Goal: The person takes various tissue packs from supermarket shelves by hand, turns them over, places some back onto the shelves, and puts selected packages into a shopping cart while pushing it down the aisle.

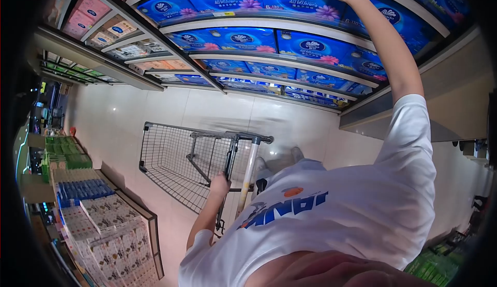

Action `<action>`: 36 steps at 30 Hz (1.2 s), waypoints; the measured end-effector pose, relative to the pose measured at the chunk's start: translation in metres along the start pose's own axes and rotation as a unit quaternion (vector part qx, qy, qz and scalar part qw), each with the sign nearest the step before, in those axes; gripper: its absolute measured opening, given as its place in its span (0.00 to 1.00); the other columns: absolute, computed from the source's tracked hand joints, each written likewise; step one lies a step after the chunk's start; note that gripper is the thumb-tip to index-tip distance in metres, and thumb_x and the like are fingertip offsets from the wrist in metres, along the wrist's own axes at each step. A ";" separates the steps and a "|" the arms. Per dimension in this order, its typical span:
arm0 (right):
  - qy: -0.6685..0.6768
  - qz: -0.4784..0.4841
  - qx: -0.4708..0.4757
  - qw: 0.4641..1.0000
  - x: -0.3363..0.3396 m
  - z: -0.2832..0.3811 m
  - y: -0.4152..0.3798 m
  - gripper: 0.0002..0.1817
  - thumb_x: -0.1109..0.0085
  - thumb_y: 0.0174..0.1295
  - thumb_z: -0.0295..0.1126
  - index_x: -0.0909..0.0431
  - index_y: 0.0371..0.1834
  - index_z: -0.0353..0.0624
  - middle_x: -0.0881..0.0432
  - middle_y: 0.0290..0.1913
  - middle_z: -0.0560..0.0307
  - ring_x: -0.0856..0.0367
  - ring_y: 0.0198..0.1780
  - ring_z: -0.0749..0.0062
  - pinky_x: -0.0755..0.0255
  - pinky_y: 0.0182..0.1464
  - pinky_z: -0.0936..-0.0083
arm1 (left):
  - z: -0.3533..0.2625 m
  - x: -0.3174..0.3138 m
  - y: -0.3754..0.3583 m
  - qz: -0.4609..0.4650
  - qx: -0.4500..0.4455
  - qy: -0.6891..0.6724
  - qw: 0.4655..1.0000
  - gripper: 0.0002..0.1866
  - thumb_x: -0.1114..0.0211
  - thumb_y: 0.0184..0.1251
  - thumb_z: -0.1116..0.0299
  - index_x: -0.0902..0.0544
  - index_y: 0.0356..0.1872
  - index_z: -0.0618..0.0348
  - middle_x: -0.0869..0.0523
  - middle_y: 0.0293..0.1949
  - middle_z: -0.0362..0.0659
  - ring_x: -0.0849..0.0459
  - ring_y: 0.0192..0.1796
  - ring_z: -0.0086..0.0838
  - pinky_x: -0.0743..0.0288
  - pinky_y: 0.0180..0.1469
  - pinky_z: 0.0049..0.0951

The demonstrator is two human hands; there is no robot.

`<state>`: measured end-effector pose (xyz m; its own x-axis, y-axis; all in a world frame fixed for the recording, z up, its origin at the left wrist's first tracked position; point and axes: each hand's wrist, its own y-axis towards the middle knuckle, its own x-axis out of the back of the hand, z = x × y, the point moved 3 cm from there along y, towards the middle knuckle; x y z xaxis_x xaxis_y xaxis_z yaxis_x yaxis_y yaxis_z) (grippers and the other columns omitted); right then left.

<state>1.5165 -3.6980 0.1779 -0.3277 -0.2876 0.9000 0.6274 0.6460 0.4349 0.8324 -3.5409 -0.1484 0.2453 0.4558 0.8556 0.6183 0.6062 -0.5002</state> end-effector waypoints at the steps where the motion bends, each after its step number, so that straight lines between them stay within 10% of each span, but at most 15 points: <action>1: 0.004 0.002 0.007 1.000 0.012 0.011 -0.006 0.37 0.39 0.48 0.60 0.23 0.50 0.37 0.18 0.45 0.38 0.18 0.46 0.47 0.25 0.49 0.58 | -0.005 -0.009 -0.002 -0.005 -0.010 0.004 1.000 0.17 0.39 0.54 0.68 0.27 0.42 0.69 0.16 0.32 0.62 0.15 0.37 0.54 0.21 0.43 0.49; 4: -0.013 0.134 -0.011 0.991 0.031 0.031 -0.020 0.39 0.36 0.47 0.57 0.28 0.56 0.38 0.18 0.43 0.41 0.19 0.46 0.49 0.26 0.51 0.59 | -0.022 -0.028 -0.010 0.009 -0.019 -0.005 1.000 0.17 0.39 0.53 0.67 0.27 0.41 0.69 0.16 0.30 0.61 0.16 0.36 0.54 0.21 0.41 0.49; 8: -0.101 -0.166 0.099 0.976 0.040 0.056 -0.071 0.43 0.28 0.41 0.46 0.34 0.61 0.38 0.28 0.48 0.43 0.31 0.54 0.52 0.39 0.60 0.57 | -0.054 -0.022 -0.026 0.014 -0.010 -0.038 0.999 0.16 0.38 0.52 0.68 0.26 0.38 0.69 0.17 0.29 0.61 0.16 0.37 0.54 0.22 0.42 0.48; 13: -0.074 -0.102 0.092 0.988 0.046 0.061 -0.080 0.47 0.31 0.48 0.49 0.41 0.68 0.36 0.36 0.65 0.41 0.38 0.67 0.50 0.42 0.67 0.60 | -0.072 -0.036 -0.034 0.000 -0.035 -0.049 0.998 0.16 0.35 0.50 0.69 0.26 0.37 0.69 0.16 0.31 0.61 0.16 0.38 0.53 0.22 0.44 0.47; 18: -0.088 -0.065 0.098 0.989 0.033 0.029 -0.035 0.49 0.32 0.45 0.60 0.36 0.64 0.36 0.26 0.56 0.41 0.27 0.58 0.49 0.33 0.59 0.59 | -0.089 -0.029 -0.047 0.022 -0.009 -0.029 0.999 0.17 0.34 0.50 0.68 0.26 0.39 0.67 0.16 0.32 0.59 0.16 0.38 0.53 0.22 0.44 0.48; 22: 0.130 0.174 0.109 0.970 0.020 0.014 0.012 0.42 0.37 0.48 0.61 0.28 0.60 0.40 0.21 0.53 0.39 0.20 0.51 0.50 0.28 0.56 0.64 | -0.083 -0.033 -0.049 0.019 0.004 -0.040 0.999 0.18 0.34 0.50 0.67 0.25 0.40 0.66 0.16 0.32 0.58 0.16 0.38 0.52 0.21 0.44 0.48; 26: 0.015 -0.028 0.089 0.996 0.021 0.018 0.003 0.46 0.37 0.47 0.61 0.33 0.64 0.39 0.26 0.60 0.37 0.29 0.62 0.48 0.35 0.64 0.63 | -0.078 -0.029 -0.039 0.013 -0.002 -0.029 0.999 0.16 0.35 0.51 0.67 0.25 0.40 0.63 0.16 0.32 0.57 0.16 0.38 0.51 0.21 0.42 0.47; 31: 0.020 0.192 0.035 0.981 0.040 0.035 -0.004 0.52 0.35 0.43 0.62 0.39 0.68 0.40 0.28 0.61 0.37 0.28 0.62 0.48 0.34 0.62 0.61 | -0.071 -0.029 -0.033 -0.002 -0.006 -0.031 1.000 0.15 0.37 0.51 0.69 0.24 0.40 0.63 0.15 0.32 0.56 0.15 0.38 0.50 0.21 0.41 0.47; 36: -0.065 -0.014 0.107 0.992 0.048 0.062 -0.049 0.59 0.23 0.33 0.50 0.44 0.72 0.45 0.29 0.56 0.40 0.29 0.59 0.49 0.37 0.63 0.56 | -0.061 -0.015 -0.032 -0.020 -0.009 -0.019 1.000 0.15 0.38 0.53 0.69 0.24 0.41 0.64 0.15 0.33 0.56 0.15 0.39 0.50 0.20 0.42 0.46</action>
<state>1.4257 -3.6998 0.1977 -0.4392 -0.2228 0.8703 0.4572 0.7785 0.4300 0.8543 -3.6065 -0.1368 0.1924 0.4559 0.8690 0.6402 0.6129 -0.4632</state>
